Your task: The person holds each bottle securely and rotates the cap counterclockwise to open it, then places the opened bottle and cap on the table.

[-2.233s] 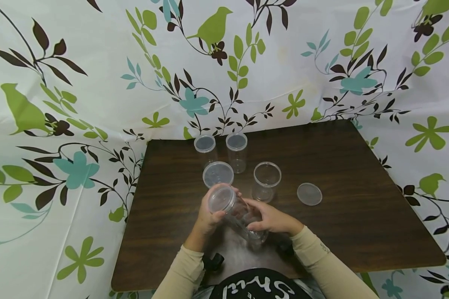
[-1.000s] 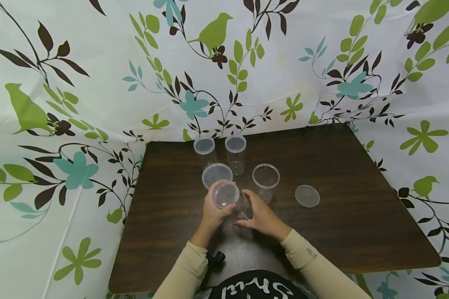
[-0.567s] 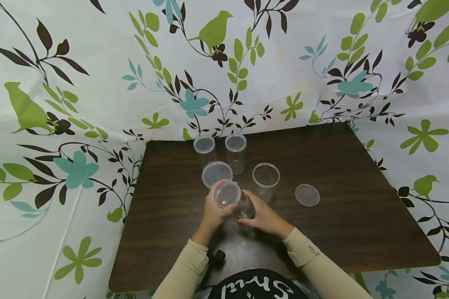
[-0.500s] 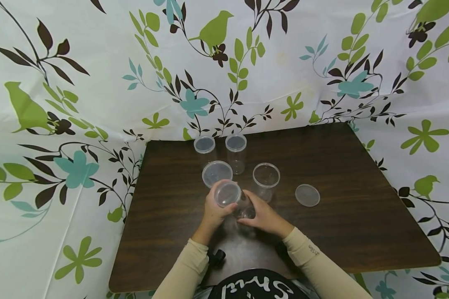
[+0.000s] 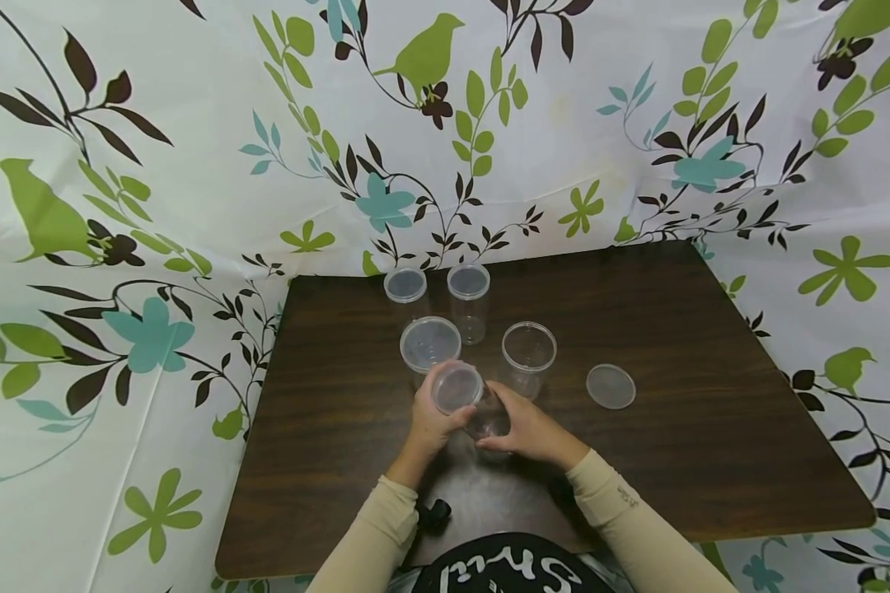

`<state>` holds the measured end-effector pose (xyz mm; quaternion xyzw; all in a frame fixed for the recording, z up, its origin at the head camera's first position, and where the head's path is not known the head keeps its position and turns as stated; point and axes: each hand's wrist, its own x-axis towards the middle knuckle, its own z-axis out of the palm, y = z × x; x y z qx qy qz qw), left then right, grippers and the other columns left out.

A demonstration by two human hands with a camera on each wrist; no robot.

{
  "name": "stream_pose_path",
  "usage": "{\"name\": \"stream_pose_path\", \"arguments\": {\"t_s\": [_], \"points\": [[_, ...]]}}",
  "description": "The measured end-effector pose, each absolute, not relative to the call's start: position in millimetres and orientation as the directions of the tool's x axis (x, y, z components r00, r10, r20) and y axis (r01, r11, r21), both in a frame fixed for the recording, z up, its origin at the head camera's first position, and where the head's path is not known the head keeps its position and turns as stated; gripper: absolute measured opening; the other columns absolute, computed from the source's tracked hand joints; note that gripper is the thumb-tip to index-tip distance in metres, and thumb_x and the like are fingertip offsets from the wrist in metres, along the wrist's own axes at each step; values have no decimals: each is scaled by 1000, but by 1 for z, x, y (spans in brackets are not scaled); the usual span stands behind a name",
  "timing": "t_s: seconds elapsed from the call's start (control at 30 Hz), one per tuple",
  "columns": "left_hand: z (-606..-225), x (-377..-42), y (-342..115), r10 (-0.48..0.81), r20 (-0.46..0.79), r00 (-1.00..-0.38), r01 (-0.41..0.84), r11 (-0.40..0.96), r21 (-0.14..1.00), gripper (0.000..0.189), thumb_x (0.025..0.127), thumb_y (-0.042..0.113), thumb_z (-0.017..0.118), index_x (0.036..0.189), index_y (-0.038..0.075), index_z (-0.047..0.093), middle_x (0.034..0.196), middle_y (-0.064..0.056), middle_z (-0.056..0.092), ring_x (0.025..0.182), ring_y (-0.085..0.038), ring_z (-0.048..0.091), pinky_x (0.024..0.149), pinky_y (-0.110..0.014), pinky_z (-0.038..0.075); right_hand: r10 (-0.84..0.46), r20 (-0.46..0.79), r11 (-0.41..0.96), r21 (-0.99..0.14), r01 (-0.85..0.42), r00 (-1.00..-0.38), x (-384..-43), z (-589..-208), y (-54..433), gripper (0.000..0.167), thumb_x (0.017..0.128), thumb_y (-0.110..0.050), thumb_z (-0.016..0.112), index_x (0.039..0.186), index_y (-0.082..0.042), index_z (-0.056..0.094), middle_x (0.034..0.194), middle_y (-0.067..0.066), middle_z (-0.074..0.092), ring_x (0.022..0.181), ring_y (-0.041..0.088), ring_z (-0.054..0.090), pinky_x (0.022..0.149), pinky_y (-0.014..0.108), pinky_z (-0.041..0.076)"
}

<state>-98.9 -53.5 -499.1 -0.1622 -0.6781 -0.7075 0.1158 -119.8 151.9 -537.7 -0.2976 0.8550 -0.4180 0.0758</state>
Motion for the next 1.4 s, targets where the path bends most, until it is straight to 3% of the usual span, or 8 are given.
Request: {"name": "stream_pose_path", "arguments": {"t_s": [0.27, 0.47, 0.77, 1.03, 1.07, 1.17, 1.27, 1.4], "points": [[-502, -102, -50, 45, 359, -932, 357, -44, 933, 89, 78, 48, 86, 130, -16, 52, 118, -32, 66, 110, -11, 61, 97, -25, 44, -586, 79, 472, -776, -419, -806, -126, -538, 157, 90, 78, -37, 89, 148, -2, 44, 142, 14, 56, 127, 29, 56, 103, 51, 46], [-509, -111, -50, 31, 375, -926, 373, -47, 926, 89, 77, 50, 86, 129, -15, 53, 116, -31, 67, 108, -17, 62, 97, -27, 45, -589, 86, 476, -766, -431, -803, -134, -540, 157, 88, 77, -35, 90, 146, -1, 46, 140, 14, 57, 125, 29, 57, 102, 50, 47], [-506, -126, -54, -4, 348, -938, 348, -7, 938, 73, 74, 17, 86, 130, -17, 53, 122, -33, 63, 109, -14, 59, 97, -23, 43, -602, 155, 424, -769, -479, -783, -155, -550, 153, 87, 78, -30, 90, 145, 1, 45, 137, 18, 59, 122, 33, 59, 100, 52, 48], [-503, -137, -59, -22, 330, -944, 327, 75, 942, 94, 74, 56, 84, 130, -13, 55, 122, -30, 64, 109, -27, 60, 96, -28, 44, -594, 125, 428, -788, -443, -795, -172, -554, 148, 88, 77, -31, 90, 146, -1, 45, 144, 17, 54, 129, 32, 53, 106, 52, 43], [-502, -138, -59, -22, 331, -944, 328, 79, 941, 93, 75, 54, 84, 131, -14, 54, 123, -30, 64, 109, -30, 60, 96, -30, 44, -594, 123, 427, -790, -441, -795, -174, -554, 148, 88, 77, -31, 90, 146, 0, 45, 144, 17, 54, 130, 32, 53, 107, 52, 43], [-501, -143, -60, -24, 324, -946, 322, 75, 944, 77, 76, 29, 84, 132, -14, 54, 123, -31, 64, 110, -37, 59, 97, -35, 45, -591, 116, 431, -791, -434, -798, -180, -554, 148, 87, 77, -30, 90, 146, 1, 46, 143, 19, 54, 129, 34, 53, 106, 53, 43], [-500, -149, -60, -30, 303, -952, 301, 63, 952, 67, 74, 10, 79, 132, -13, 54, 125, -31, 63, 111, -37, 58, 97, -37, 45, -581, 111, 449, -783, -431, -806, -188, -554, 148, 87, 77, -29, 90, 145, 3, 46, 142, 21, 54, 128, 36, 53, 107, 54, 42], [-500, -158, -59, -57, 285, -957, 281, 64, 958, 65, 74, 4, 77, 132, -12, 54, 126, -30, 62, 111, -31, 58, 97, -33, 45, -570, 126, 452, -777, -439, -812, -198, -555, 147, 85, 77, -27, 89, 144, 4, 47, 143, 23, 54, 129, 37, 53, 107, 54, 41]]}}
